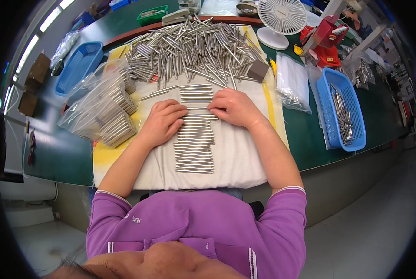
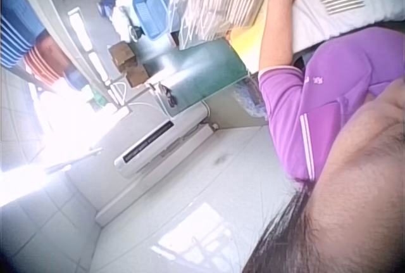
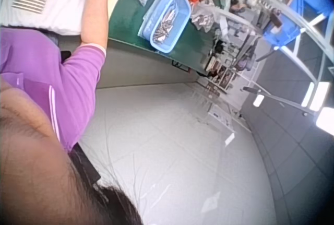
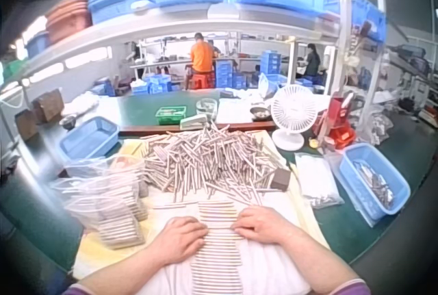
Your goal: The person aligns metal rods on a cloth, rubs them with a sanding block, and places a bundle of rods into a plastic bag. The person then sorts, arranges, and sands more metal rods on the cloth.
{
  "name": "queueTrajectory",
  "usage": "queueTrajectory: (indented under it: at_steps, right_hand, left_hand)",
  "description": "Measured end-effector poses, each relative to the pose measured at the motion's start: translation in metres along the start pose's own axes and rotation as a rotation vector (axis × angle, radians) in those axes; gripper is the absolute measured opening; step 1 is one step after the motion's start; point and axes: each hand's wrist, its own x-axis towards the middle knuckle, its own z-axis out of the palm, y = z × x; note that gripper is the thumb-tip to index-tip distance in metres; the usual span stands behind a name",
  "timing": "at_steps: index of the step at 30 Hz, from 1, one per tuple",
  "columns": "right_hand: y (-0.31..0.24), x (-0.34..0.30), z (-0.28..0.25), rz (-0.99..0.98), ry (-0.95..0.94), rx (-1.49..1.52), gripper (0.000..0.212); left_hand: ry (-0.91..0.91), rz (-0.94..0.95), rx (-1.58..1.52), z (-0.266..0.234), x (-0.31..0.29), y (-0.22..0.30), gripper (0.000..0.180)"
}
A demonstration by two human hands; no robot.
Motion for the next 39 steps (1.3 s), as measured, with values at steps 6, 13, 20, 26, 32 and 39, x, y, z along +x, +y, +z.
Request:
queueTrajectory:
  at_steps: [6, 13, 20, 26, 32, 39]
  right_hand:
    - [0.002, 0.0, 0.0, 0.008, -0.016, -0.004, 0.009]
    - [0.002, 0.0, 0.001, 0.018, -0.03, 0.002, 0.009]
    - [0.004, -0.001, 0.003, 0.029, -0.029, 0.006, 0.012]
    - [0.004, 0.001, 0.005, 0.064, -0.049, -0.007, 0.014]
    - [0.005, 0.002, 0.006, 0.122, -0.058, 0.037, 0.014]
    - [0.004, 0.001, 0.003, 0.113, -0.042, 0.058, 0.014]
  left_hand:
    - [-0.003, 0.014, -0.013, -0.001, 0.0, 0.0, 0.025]
    - [-0.001, 0.016, -0.01, -0.002, 0.0, 0.0, 0.025]
    - [0.078, -0.034, -0.038, 0.005, 0.002, -0.002, 0.021]
    - [0.087, -0.202, -0.105, 0.014, 0.013, -0.014, 0.013]
    - [0.025, -0.236, -0.193, 0.014, 0.023, -0.02, 0.011]
    - [0.163, -0.359, -0.411, 0.019, 0.02, -0.005, 0.014]
